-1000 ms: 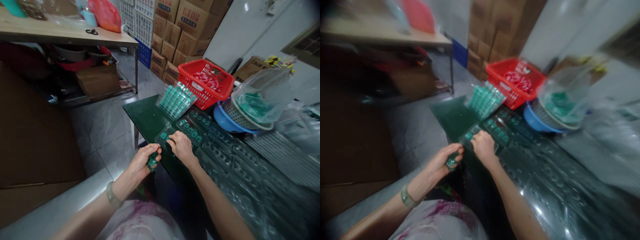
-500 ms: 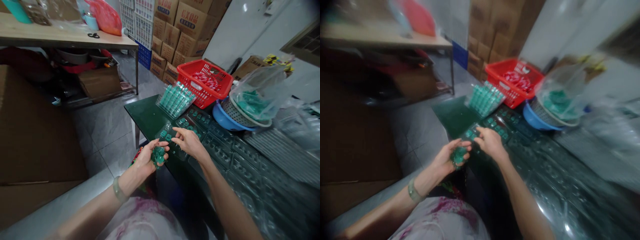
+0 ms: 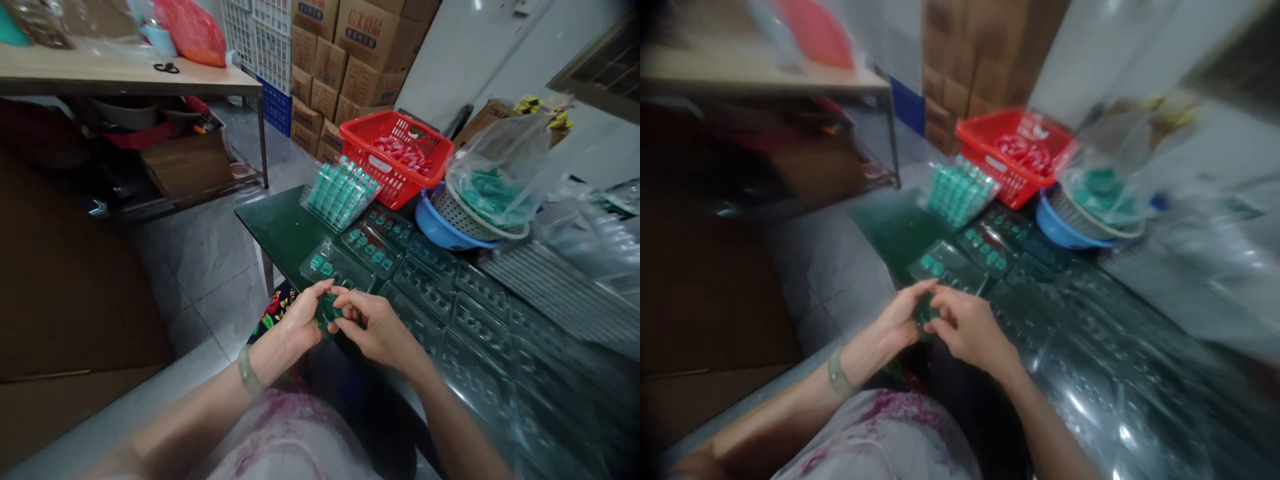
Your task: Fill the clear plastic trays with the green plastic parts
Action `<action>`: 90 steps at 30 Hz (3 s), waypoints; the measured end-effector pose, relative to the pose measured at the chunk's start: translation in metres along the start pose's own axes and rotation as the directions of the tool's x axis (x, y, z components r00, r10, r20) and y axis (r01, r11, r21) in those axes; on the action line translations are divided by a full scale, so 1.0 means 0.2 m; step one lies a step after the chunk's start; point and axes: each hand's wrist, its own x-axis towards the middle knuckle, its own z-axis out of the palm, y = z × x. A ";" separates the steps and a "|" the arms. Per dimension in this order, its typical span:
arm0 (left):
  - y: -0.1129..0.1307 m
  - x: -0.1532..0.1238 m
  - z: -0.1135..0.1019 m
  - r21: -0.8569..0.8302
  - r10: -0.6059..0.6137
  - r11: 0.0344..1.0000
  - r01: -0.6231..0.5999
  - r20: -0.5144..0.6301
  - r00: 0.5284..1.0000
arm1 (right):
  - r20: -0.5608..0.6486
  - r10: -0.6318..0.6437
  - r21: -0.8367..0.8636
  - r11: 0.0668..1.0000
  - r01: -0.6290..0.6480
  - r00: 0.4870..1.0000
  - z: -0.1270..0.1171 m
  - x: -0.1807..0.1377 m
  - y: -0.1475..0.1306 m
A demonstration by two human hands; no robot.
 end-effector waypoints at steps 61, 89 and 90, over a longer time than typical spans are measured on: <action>-0.02 -0.09 -0.01 0.803 0.375 0.043 -0.594 0.538 0.755 | -0.210 0.280 0.244 0.943 -0.227 0.937 0.08 -0.07 0.12; -0.11 -0.05 -0.06 0.805 0.469 -0.250 -0.538 0.587 0.660 | -0.344 0.308 0.214 0.946 -0.245 0.887 0.16 -0.11 0.18; -0.10 -0.05 -0.06 0.806 0.463 -0.244 -0.540 0.586 0.665 | -0.381 0.284 0.177 0.956 -0.232 0.880 0.16 -0.11 0.18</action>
